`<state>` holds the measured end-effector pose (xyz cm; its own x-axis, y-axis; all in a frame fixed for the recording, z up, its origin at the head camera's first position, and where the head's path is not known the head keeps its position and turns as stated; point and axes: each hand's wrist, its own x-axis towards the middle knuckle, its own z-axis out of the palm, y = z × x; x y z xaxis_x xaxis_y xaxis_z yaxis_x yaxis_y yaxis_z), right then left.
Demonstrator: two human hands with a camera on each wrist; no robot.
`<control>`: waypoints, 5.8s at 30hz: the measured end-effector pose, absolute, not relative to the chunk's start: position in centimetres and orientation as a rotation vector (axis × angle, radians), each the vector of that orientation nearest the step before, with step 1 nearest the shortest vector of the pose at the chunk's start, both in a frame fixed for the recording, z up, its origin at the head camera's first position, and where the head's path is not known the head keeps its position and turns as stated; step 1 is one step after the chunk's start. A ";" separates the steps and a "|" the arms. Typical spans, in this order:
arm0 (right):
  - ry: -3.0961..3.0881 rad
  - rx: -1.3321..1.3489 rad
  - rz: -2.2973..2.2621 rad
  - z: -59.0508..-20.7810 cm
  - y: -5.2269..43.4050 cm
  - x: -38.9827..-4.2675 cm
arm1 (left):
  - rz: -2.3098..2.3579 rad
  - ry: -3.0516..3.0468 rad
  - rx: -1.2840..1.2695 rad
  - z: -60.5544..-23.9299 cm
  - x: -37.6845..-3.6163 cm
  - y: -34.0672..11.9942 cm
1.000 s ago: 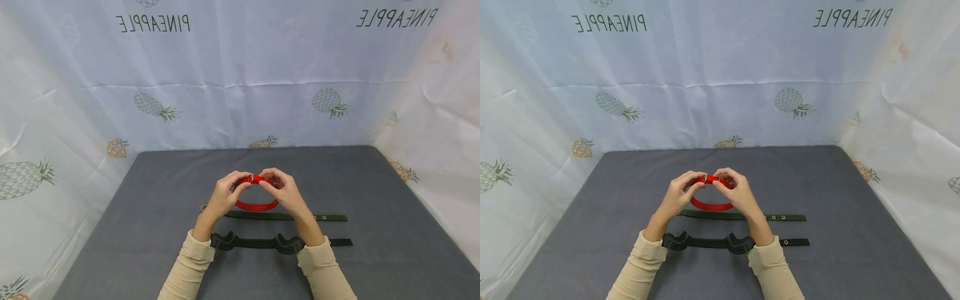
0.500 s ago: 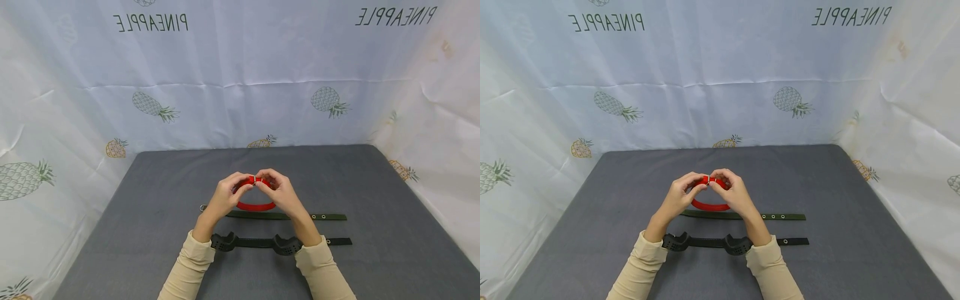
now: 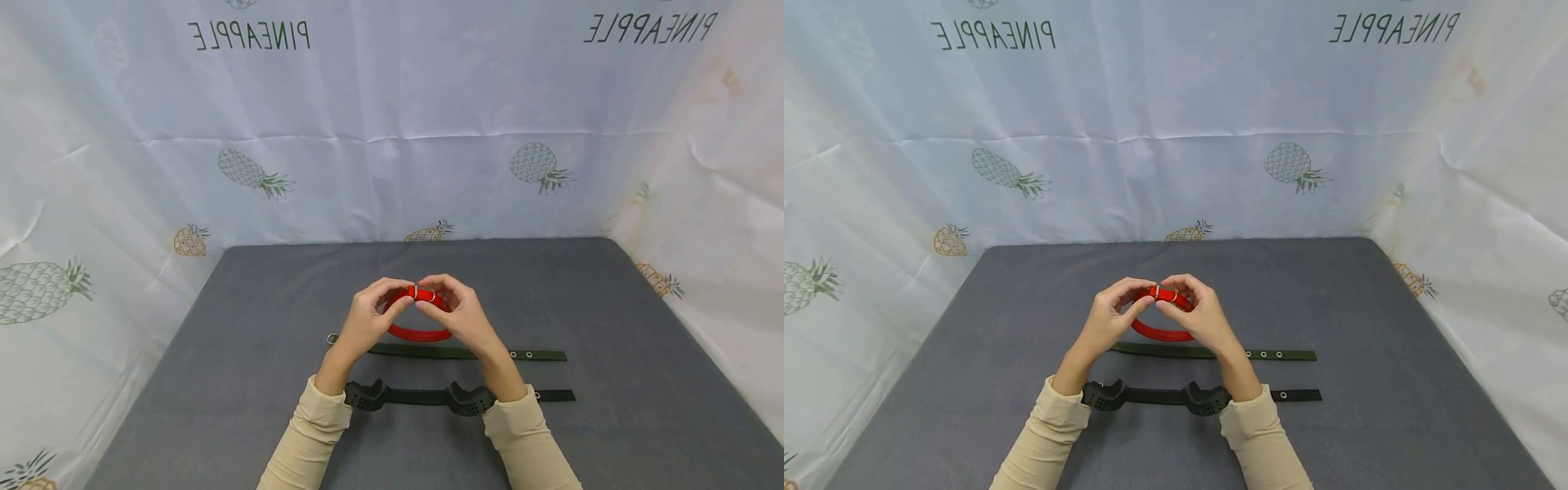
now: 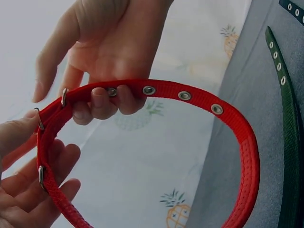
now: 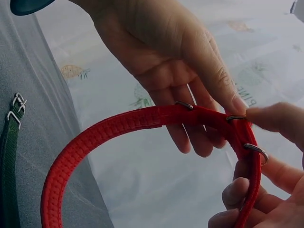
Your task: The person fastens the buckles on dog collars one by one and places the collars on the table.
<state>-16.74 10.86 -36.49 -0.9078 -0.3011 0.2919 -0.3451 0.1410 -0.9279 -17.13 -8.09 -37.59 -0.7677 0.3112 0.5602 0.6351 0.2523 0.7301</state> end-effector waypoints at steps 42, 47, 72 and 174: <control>-2.416 0.815 1.816 -37.0 11.4 -17.4 | -1.477 -2.141 -0.951 -37.6 -17.3 -8.6; -2.414 0.810 1.833 -36.9 11.5 -17.4 | -1.503 -2.128 -0.935 -37.5 -17.2 -8.9; -2.423 0.804 1.894 -37.1 11.8 -17.7 | -1.693 -1.926 -0.890 -37.4 -17.8 -9.3; -2.177 0.719 2.117 -37.0 10.9 -17.3 | -2.024 -2.408 -0.670 -36.9 -16.6 -8.0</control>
<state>-17.28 10.93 -37.04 -0.8936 -0.3073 0.3272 -0.3358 -0.0261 -0.9416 -16.60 -8.00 -36.91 -0.9106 0.3584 0.2059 0.2645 0.1224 0.9566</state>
